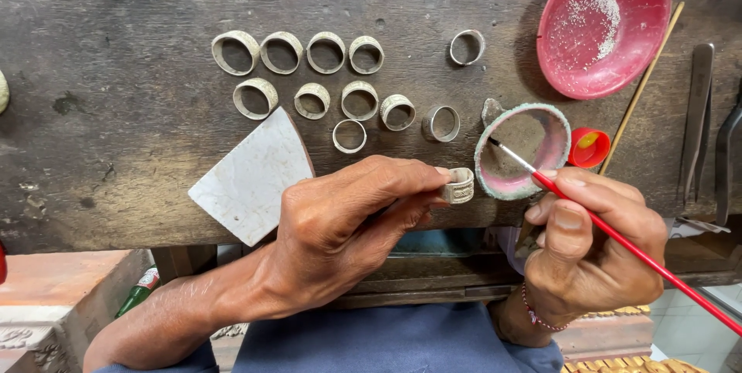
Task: Applying soldering paste or flux to the exterior of metal ring bands using a small brush at a jewelry workbench.
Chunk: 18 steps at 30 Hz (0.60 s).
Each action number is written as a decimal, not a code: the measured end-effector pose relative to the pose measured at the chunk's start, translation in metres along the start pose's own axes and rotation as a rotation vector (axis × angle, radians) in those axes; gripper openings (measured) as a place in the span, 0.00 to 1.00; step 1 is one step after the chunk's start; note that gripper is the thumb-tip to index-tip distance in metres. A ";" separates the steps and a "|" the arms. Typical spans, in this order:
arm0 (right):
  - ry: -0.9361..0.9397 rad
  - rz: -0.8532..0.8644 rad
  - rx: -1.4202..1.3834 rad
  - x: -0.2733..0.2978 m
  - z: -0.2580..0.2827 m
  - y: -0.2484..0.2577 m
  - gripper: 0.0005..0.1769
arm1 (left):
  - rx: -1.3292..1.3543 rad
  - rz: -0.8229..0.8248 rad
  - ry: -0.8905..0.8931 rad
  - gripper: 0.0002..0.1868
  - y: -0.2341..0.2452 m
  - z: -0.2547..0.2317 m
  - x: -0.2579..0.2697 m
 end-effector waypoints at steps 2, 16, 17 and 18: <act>-0.045 -0.018 -0.014 0.001 0.004 0.000 0.13 | -0.003 -0.006 -0.002 0.09 -0.001 0.001 0.000; 0.021 -0.146 -0.229 0.008 -0.005 0.006 0.18 | -0.010 -0.079 -0.043 0.08 -0.004 0.002 0.007; 0.078 -0.171 -0.220 0.009 -0.003 0.006 0.17 | -0.004 -0.091 -0.049 0.07 -0.004 0.002 0.008; 0.134 -0.198 -0.210 0.011 -0.002 0.007 0.15 | 0.003 -0.099 -0.056 0.07 -0.004 0.002 0.008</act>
Point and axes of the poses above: each hand's wrist, its own x-axis away from the middle knuckle, its own y-axis out of the back of the hand, z = x × y, the point moved 2 cm from there along -x, towards the middle knuckle, and after that the axes turned 4 degrees about -y, right-handed, at the moved point
